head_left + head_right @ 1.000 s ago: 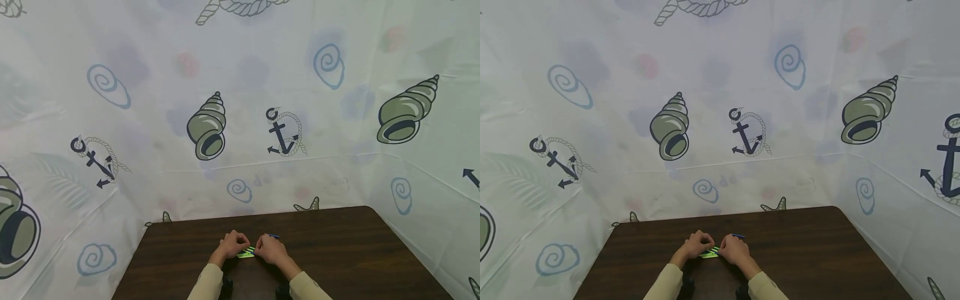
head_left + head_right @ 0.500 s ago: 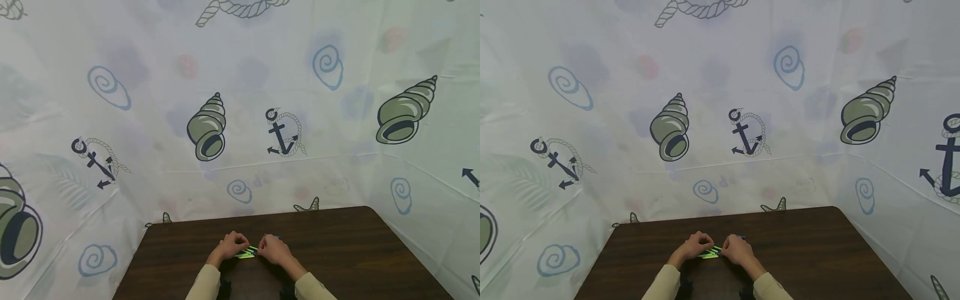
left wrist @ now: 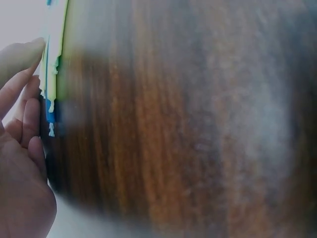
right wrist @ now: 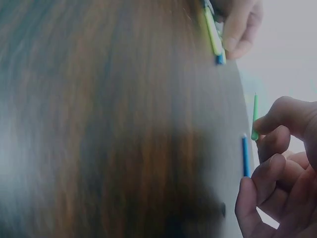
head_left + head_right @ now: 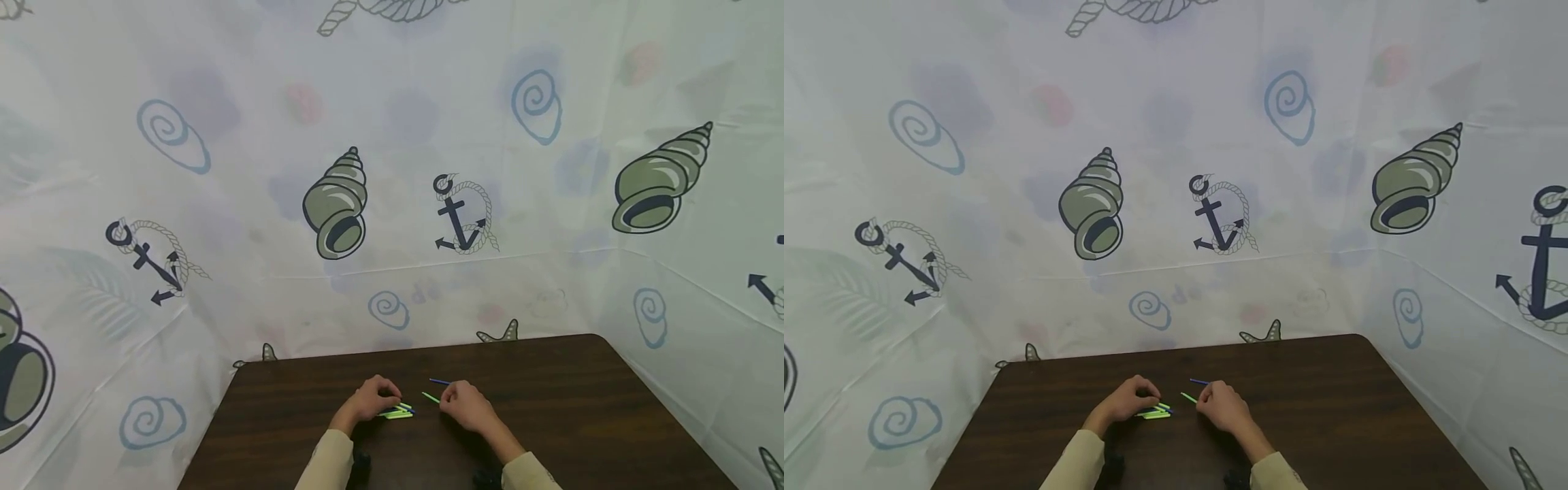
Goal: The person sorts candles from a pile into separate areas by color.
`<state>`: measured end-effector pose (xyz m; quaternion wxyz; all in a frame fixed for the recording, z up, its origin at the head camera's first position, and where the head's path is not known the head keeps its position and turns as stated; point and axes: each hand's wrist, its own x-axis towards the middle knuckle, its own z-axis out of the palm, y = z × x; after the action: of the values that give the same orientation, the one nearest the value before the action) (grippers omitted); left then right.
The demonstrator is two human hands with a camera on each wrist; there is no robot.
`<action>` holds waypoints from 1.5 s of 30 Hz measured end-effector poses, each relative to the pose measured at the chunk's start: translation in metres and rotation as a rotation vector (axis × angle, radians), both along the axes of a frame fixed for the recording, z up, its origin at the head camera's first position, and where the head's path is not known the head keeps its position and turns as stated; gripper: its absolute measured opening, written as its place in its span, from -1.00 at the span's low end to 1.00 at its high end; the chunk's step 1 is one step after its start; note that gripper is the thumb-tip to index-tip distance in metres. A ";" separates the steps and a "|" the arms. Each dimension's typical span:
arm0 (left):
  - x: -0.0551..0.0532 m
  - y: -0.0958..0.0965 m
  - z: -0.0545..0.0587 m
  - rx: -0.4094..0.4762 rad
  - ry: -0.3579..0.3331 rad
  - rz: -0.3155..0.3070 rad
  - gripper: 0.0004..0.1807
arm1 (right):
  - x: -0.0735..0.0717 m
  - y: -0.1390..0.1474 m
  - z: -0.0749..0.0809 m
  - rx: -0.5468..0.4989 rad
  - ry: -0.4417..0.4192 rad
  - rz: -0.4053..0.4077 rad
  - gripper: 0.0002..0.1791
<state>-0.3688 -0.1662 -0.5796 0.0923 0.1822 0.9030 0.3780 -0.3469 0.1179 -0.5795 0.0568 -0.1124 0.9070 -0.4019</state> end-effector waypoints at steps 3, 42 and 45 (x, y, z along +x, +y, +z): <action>-0.001 -0.002 0.001 -0.007 -0.009 -0.006 -0.86 | -0.001 0.009 0.001 -0.019 -0.008 -0.018 -0.94; -0.003 -0.004 0.009 0.007 -0.077 0.022 -0.88 | -0.008 0.074 -0.004 0.092 -0.033 -0.247 -0.89; -0.003 -0.004 0.008 0.005 -0.069 0.015 -0.88 | -0.008 0.074 -0.005 0.091 -0.038 -0.254 -0.90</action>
<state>-0.3719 -0.1705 -0.5714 0.1199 0.1623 0.8998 0.3869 -0.3548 0.1918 -0.5844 0.0275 0.0139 0.9300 -0.3664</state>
